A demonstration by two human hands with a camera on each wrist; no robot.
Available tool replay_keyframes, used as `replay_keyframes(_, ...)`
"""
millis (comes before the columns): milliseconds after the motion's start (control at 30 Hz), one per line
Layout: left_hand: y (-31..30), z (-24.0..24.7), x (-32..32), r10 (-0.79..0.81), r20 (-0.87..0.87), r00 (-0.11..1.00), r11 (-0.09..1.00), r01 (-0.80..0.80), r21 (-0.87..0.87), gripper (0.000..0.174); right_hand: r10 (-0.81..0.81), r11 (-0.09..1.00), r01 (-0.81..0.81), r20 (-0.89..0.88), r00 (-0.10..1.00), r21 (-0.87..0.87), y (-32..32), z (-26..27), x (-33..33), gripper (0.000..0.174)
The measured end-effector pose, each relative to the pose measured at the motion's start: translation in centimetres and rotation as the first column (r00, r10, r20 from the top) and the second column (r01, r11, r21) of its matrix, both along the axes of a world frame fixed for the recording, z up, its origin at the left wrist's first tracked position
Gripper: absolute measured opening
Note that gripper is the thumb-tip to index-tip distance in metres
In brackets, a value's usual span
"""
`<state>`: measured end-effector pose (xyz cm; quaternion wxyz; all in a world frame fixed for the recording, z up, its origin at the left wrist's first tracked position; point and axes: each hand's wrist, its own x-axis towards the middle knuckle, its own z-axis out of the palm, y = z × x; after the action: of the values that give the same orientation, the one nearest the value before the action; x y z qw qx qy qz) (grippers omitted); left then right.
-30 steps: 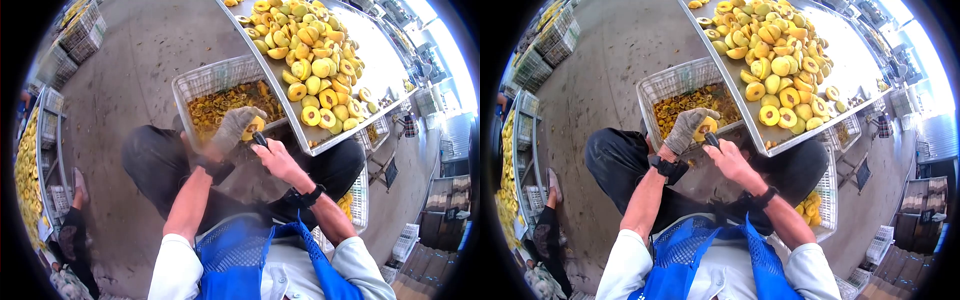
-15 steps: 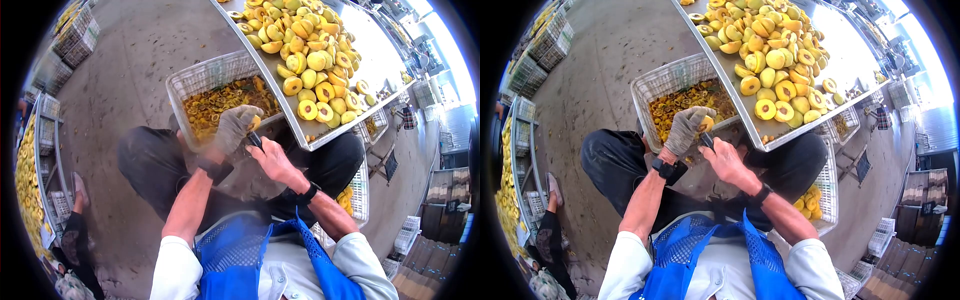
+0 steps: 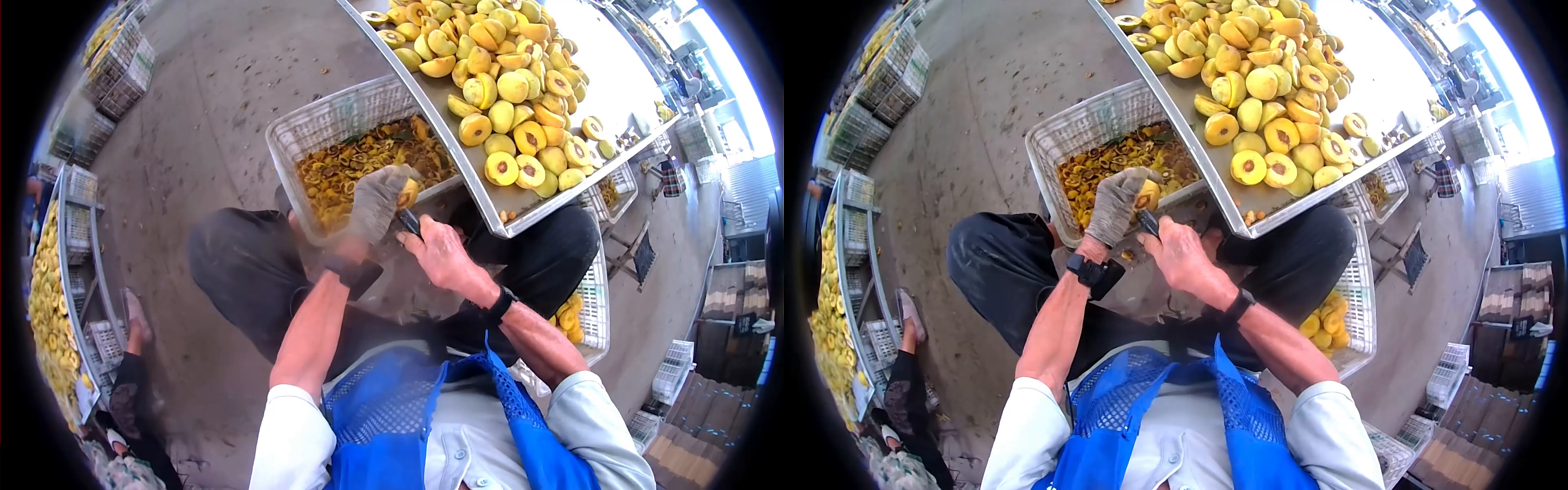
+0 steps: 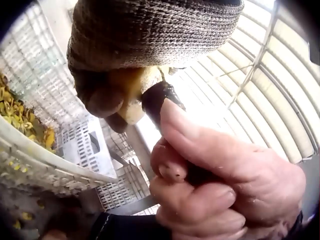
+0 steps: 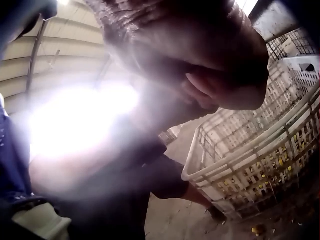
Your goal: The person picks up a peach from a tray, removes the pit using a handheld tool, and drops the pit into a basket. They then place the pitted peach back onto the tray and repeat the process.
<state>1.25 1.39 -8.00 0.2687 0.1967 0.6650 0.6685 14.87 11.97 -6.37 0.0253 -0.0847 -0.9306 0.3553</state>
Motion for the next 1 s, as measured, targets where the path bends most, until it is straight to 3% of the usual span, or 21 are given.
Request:
replay_keyframes(33, -0.1, -0.2, -0.1, 0.007, 0.01, 1.0, 0.998, -0.008, 0.063, 0.04, -0.004, 1.0, 0.004, 0.002, 1.0, -0.003, 0.0, 0.3, -0.1, 0.042)
replay_keyframes(100, -0.3, -0.4, -0.7, -0.01, 0.02, 1.0, 0.991, 0.007, 0.135, 0.043, -0.017, 0.96, 0.034, 0.064, 0.998, -0.277, 0.2, 1.1, -0.8, 0.044)
replay_keyframes(133, -0.5, -0.6, -0.8, -0.011, 0.02, 1.0, 0.991, 0.008, 0.132, 0.043, -0.018, 0.959, 0.035, 0.064, 0.998, -0.28, 0.6, 1.2, -1.3, 0.044)
replay_keyframes(167, -0.7, -0.8, -0.7, -0.015, 0.075, 0.997, 0.992, 0.006, 0.125, 0.043, 0.006, 0.735, 0.216, 0.325, 0.946, -0.643, 1.3, 1.3, -1.5, 0.044)
replay_keyframes(267, -0.6, -2.0, -1.1, -0.025, 0.101, 0.995, 0.994, 0.014, 0.107, 0.044, 0.135, 0.353, 0.46, 0.531, 0.836, -0.815, 1.4, 0.8, -1.2, 0.043)
replay_keyframes(300, -0.2, -2.4, -0.9, 0.013, 0.006, 1.0, 0.991, -0.013, 0.132, 0.039, 0.004, 0.707, 0.279, 0.397, 0.918, -0.65, 0.8, 0.7, -1.0, 0.042)
replay_keyframes(333, 0.0, -2.7, -0.8, 0.052, -0.089, 0.995, 0.986, -0.038, 0.159, 0.034, -0.052, 0.938, 0.119, 0.209, 0.977, -0.326, 0.4, 0.6, -0.9, 0.042)
replay_keyframes(400, 0.2, -3.0, -0.6, 0.07, -0.044, 0.997, 0.984, -0.061, 0.169, 0.034, -0.066, 0.948, 0.121, 0.19, 0.98, -0.295, 0.0, 0.0, -0.9, 0.039)
replay_keyframes(467, 0.2, -3.1, -0.3, 0.085, 0.002, 0.996, 0.98, -0.084, 0.178, 0.034, -0.097, 0.99, 0.104, 0.079, 0.992, -0.099, -0.5, -0.4, -0.6, 0.035)
replay_keyframes(533, 0.2, -2.9, -0.3, 0.085, 0.273, 0.958, 0.977, -0.134, 0.166, 0.042, -0.116, 0.988, 0.125, 0.094, 0.989, -0.091, -1.0, 0.2, -0.7, 0.033)
replay_keyframes(667, 0.6, -5.0, -0.1, 0.161, 0.199, 0.967, 0.956, -0.202, 0.211, 0.04, -0.147, 0.989, 0.149, 0.086, 0.985, -0.021, -1.3, -1.2, -0.6, 0.028)
replay_keyframes(733, 0.6, -6.0, -0.5, 0.198, 0.151, 0.969, 0.968, -0.217, 0.126, 0.039, -0.153, 0.988, 0.15, 0.094, 0.984, 0.045, -1.7, -0.5, -0.7, 0.027)
replay_keyframes(867, 0.9, -8.0, -0.6, 0.228, 0.159, 0.961, 0.956, -0.252, 0.15, 0.038, -0.18, 0.968, 0.155, 0.116, 0.977, 0.197, -2.2, -1.0, -0.9, 0.024)
replay_keyframes(933, 1.2, -8.4, -0.8, 0.299, 0.274, 0.914, 0.94, -0.331, 0.08, 0.039, -0.175, 0.963, 0.147, 0.113, 0.978, 0.224, -2.2, -1.9, -0.9, 0.025)
replay_keyframes(1000, 1.2, -8.4, -0.5, 0.322, 0.28, 0.905, 0.932, -0.354, 0.072, 0.039, -0.171, 0.958, 0.138, 0.113, 0.979, 0.252, -2.3, -3.0, -1.0, 0.026)
